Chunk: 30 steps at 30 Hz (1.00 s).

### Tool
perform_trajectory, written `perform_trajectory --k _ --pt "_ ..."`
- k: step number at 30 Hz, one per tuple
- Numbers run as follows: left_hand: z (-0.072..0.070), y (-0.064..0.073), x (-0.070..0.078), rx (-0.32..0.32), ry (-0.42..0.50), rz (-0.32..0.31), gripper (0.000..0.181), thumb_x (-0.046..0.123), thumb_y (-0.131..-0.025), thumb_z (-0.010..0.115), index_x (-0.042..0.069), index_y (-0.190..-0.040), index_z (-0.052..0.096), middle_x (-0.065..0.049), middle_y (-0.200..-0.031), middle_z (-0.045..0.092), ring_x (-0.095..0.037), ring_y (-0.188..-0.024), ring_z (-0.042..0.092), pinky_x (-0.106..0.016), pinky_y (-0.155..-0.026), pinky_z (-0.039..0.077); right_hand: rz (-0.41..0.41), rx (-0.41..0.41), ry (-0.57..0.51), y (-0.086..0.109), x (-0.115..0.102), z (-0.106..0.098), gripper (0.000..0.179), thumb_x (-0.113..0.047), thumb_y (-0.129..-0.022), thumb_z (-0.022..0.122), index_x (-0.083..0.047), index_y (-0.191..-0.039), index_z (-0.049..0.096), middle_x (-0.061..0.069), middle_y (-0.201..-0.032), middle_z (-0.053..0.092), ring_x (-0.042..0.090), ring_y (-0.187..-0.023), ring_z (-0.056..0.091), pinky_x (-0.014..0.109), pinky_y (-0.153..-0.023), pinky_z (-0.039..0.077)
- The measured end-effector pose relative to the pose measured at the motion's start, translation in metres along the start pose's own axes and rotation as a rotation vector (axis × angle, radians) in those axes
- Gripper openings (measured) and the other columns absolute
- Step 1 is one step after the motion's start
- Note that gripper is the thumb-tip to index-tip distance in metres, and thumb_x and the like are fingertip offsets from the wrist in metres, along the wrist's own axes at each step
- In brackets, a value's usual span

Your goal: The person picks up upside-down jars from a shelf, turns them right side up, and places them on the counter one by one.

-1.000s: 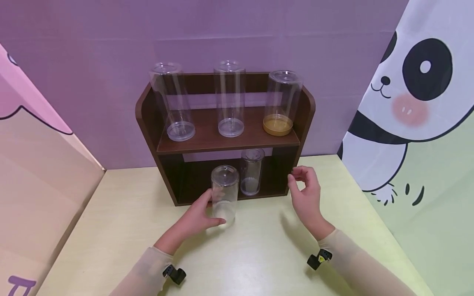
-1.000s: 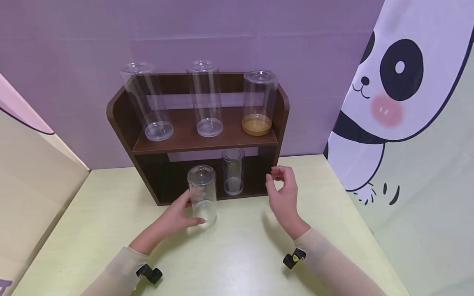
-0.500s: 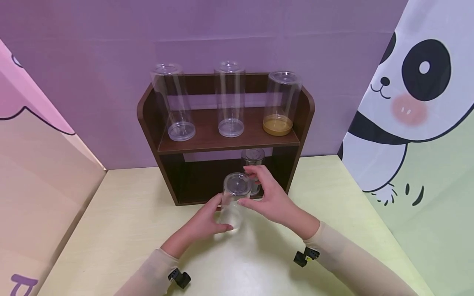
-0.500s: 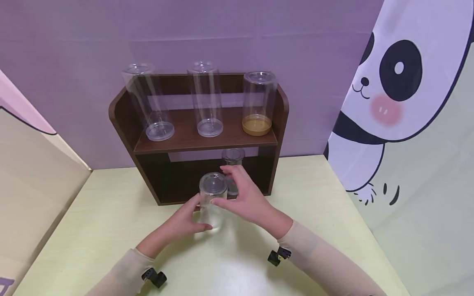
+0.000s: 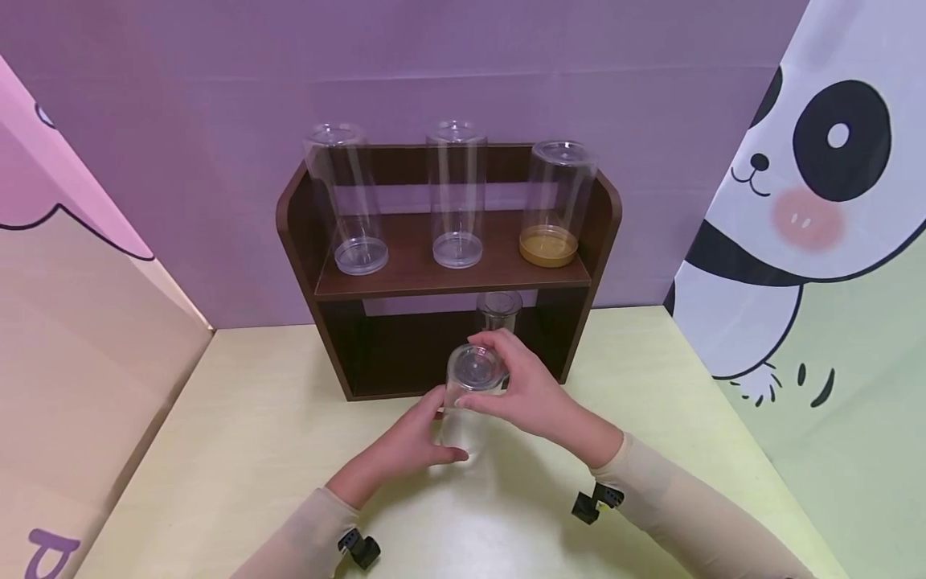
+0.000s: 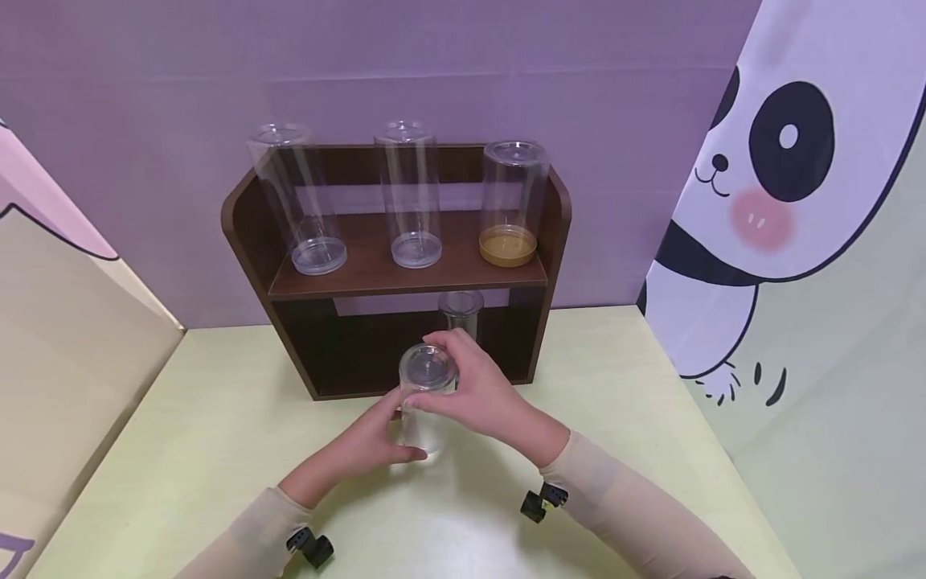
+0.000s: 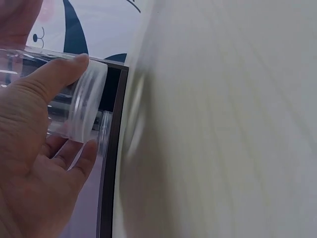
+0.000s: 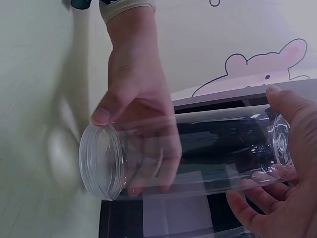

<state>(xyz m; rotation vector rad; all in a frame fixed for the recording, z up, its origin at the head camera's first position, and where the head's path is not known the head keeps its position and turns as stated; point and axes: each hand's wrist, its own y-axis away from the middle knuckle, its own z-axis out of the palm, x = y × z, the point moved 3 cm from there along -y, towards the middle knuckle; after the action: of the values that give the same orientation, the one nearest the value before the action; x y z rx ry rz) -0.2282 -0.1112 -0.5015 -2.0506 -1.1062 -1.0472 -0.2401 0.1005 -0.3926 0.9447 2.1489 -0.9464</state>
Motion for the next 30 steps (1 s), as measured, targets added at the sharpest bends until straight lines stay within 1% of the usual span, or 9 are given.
perform_trajectory --k 3,6,10,13,15,19,24,26,30 --pt "0.001 -0.001 0.0 -0.002 0.008 -0.011 0.101 0.015 -0.083 0.101 0.02 -0.165 0.041 -0.001 -0.161 0.051 -0.028 -0.149 0.051 -0.058 -0.122 0.047 -0.018 0.011 -0.002 -0.001 -0.002 -0.002 0.075 -0.021 -0.084 0.1 -0.011 -0.147 0.061 -0.002 -0.133 0.065 0.018 -0.119 0.065 0.042 -0.104 0.06" --pt "0.001 -0.001 0.0 -0.002 0.006 -0.023 0.099 0.015 -0.083 0.101 0.021 -0.164 0.043 -0.001 -0.16 0.052 -0.03 -0.148 0.051 -0.06 -0.121 0.047 -0.022 0.012 -0.004 -0.001 -0.003 -0.004 0.076 -0.021 -0.085 0.1 -0.008 -0.148 0.06 0.0 -0.135 0.065 0.019 -0.121 0.065 0.043 -0.106 0.059" --pt "-0.002 0.0 -0.002 0.011 -0.012 -0.045 0.09 0.018 -0.084 0.1 0.02 -0.158 0.049 -0.002 -0.155 0.055 -0.03 -0.144 0.055 -0.058 -0.12 0.049 -0.002 0.009 -0.001 0.0 -0.001 -0.009 0.076 -0.021 -0.086 0.099 -0.01 -0.149 0.059 0.001 -0.139 0.064 0.019 -0.119 0.065 0.039 -0.1 0.061" --pt "-0.007 0.002 -0.005 0.021 -0.036 -0.057 0.083 0.021 -0.086 0.099 0.019 -0.154 0.051 -0.002 -0.149 0.058 -0.028 -0.138 0.058 -0.056 -0.119 0.051 0.013 0.004 -0.035 0.002 0.004 -0.015 0.075 -0.019 -0.087 0.098 -0.012 -0.149 0.058 0.001 -0.14 0.064 0.02 -0.118 0.066 0.035 -0.095 0.062" --pt "-0.012 0.003 -0.006 0.029 -0.056 -0.062 0.081 0.023 -0.086 0.099 0.017 -0.153 0.053 -0.002 -0.145 0.059 -0.027 -0.135 0.059 -0.054 -0.118 0.051 0.012 -0.004 -0.065 0.003 0.009 -0.02 0.074 -0.016 -0.088 0.097 -0.011 -0.15 0.057 0.003 -0.141 0.064 0.02 -0.118 0.067 0.033 -0.096 0.063" --pt "-0.025 0.006 -0.007 0.049 -0.112 -0.056 0.081 0.026 -0.087 0.098 0.017 -0.154 0.055 0.0 -0.143 0.06 -0.025 -0.132 0.061 -0.053 -0.115 0.054 0.005 -0.045 -0.126 0.005 0.021 -0.03 0.073 -0.009 -0.089 0.094 -0.006 -0.151 0.056 0.007 -0.141 0.063 0.023 -0.123 0.068 0.032 -0.097 0.064" --pt "-0.044 0.01 -0.003 0.076 -0.15 -0.022 0.078 0.022 -0.087 0.098 0.018 -0.154 0.058 0.003 -0.143 0.061 -0.026 -0.128 0.063 -0.052 -0.11 0.058 0.007 -0.114 -0.145 0.009 0.04 -0.042 0.075 -0.002 -0.087 0.094 0.001 -0.151 0.055 0.008 -0.14 0.062 0.027 -0.13 0.064 0.035 -0.104 0.062" --pt "-0.051 0.013 -0.001 0.086 -0.164 -0.01 0.077 0.021 -0.087 0.098 0.018 -0.154 0.058 0.003 -0.143 0.061 -0.026 -0.128 0.064 -0.051 -0.109 0.059 0.016 -0.138 -0.144 0.011 0.047 -0.046 0.074 -0.003 -0.088 0.093 0.001 -0.152 0.055 0.009 -0.142 0.062 0.029 -0.132 0.062 0.036 -0.105 0.061" --pt "-0.064 0.014 0.003 0.11 -0.205 0.007 0.077 0.022 -0.087 0.098 0.02 -0.153 0.059 0.004 -0.144 0.06 -0.027 -0.127 0.066 -0.051 -0.108 0.06 0.053 -0.176 -0.141 0.015 0.062 -0.047 0.072 -0.006 -0.09 0.093 -0.003 -0.152 0.056 0.01 -0.147 0.061 0.031 -0.135 0.061 0.039 -0.108 0.06"
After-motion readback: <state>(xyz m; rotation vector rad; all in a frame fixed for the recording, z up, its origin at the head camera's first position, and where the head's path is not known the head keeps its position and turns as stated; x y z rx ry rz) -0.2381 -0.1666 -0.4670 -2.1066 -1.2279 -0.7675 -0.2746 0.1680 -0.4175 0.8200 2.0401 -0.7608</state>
